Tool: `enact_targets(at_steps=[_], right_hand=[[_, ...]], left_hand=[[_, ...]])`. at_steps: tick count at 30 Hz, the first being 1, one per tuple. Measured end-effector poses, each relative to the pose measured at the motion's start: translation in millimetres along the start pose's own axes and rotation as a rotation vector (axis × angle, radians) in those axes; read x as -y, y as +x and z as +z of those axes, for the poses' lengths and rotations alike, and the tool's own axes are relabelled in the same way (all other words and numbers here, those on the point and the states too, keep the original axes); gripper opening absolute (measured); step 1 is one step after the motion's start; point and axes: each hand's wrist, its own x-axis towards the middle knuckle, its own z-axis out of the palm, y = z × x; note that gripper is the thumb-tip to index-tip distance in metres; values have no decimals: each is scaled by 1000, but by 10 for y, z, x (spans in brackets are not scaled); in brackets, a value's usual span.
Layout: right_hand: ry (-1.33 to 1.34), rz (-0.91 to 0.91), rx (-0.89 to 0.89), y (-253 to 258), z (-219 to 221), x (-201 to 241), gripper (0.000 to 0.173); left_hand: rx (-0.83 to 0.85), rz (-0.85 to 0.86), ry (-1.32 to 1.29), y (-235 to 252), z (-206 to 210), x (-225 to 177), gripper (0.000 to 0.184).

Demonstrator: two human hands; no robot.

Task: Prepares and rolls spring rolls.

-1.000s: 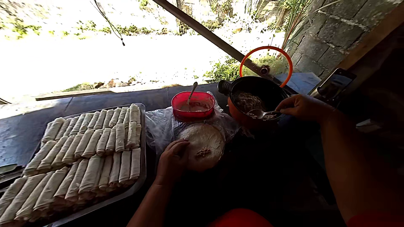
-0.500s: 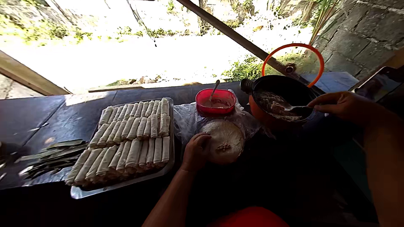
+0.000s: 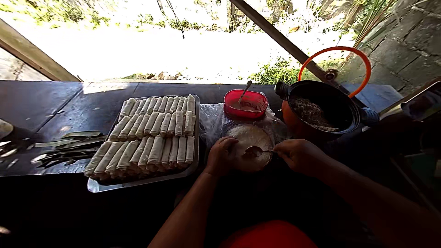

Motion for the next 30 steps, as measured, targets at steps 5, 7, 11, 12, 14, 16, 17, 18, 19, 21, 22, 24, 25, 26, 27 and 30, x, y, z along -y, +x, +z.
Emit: enact_targets(at_steps=[5, 7, 11, 12, 14, 16, 17, 18, 19, 21, 22, 24, 25, 26, 27, 30], right_hand=[[-228, -142, -185, -46, 120, 156, 32], [-264, -168, -202, -49, 117, 206, 33], [-303, -198, -220, -62, 100, 241, 33], [-308, -198, -219, -66, 97, 238, 33], [-315, -198, -225, -75, 106, 231, 33], [-304, -190, -239, -76, 108, 218, 32], [-300, -184, -235, -76, 108, 212, 32], [-299, -182, -232, -79, 109, 207, 32], [-295, -184, -243, -83, 111, 204, 31], [-288, -181, -266, -88, 103, 208, 32], [-284, -175, -262, -89, 103, 213, 32], [-281, -166, -242, -83, 115, 211, 32], [-280, -163, -241, -80, 117, 213, 32], [-280, -161, -246, -82, 104, 211, 32], [-281, -158, -248, -87, 71, 204, 32], [-278, -145, -227, -92, 13, 168, 31]], left_hand=[[18, -30, -8, 4, -16, -41, 23], [21, -31, -8, 5, -17, -37, 23], [30, -31, -15, 2, -23, -31, 25], [28, -28, -16, 4, -22, -34, 25], [24, -19, -30, 1, -27, -36, 25], [32, -13, -43, 7, -43, -33, 25], [40, -12, -45, 6, -52, -33, 25], [47, -7, -42, 4, -58, -31, 25], [55, 0, -39, 7, -62, -31, 26], [66, 10, -41, 14, -71, -35, 25], [70, 12, -43, 9, -76, -32, 25], [72, 17, -38, 3, -74, -16, 24], [73, 16, -31, 3, -73, -2, 23], [75, 15, -24, 6, -70, 7, 22], [73, 15, -19, 13, -57, 4, 22], [55, 26, -13, 17, -36, -14, 21]])
